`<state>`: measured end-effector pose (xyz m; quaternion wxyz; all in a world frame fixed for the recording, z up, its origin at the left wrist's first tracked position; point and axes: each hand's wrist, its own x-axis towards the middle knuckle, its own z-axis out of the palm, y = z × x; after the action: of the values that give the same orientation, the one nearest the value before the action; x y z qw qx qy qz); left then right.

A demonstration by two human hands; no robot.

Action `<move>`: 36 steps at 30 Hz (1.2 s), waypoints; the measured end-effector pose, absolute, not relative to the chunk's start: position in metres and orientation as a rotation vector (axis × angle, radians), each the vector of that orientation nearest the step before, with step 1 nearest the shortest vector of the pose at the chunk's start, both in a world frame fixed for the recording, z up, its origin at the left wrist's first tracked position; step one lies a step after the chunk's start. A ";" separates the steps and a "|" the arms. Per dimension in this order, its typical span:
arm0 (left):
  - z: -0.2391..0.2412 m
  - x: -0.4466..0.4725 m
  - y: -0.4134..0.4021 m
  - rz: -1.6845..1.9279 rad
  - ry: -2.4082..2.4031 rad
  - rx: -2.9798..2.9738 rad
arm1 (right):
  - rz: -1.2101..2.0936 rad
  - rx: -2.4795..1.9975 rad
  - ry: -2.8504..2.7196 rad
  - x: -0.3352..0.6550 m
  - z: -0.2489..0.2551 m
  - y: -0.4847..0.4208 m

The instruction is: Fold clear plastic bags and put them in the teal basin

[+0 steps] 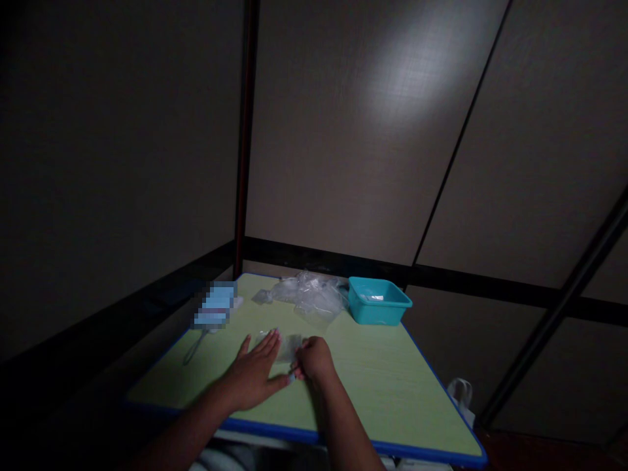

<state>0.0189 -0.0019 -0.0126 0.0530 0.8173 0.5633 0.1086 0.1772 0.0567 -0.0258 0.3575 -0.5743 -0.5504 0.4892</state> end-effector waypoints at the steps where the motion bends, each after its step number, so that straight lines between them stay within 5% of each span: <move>1: -0.013 0.020 -0.002 0.324 1.717 2.483 | 1.264 -1.478 -1.414 0.178 -0.025 0.055; 24: -0.016 0.071 0.000 0.369 1.671 2.359 | 0.792 -1.342 -1.601 0.194 -0.007 0.065; 36: -0.012 0.044 -0.015 0.496 1.587 2.484 | 0.802 -1.215 -1.632 0.192 -0.022 0.065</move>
<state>0.0436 -0.0151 -0.0123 0.0762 0.8287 0.5293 0.1653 0.1918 0.0647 -0.0215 0.4593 -0.4935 -0.6628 0.3259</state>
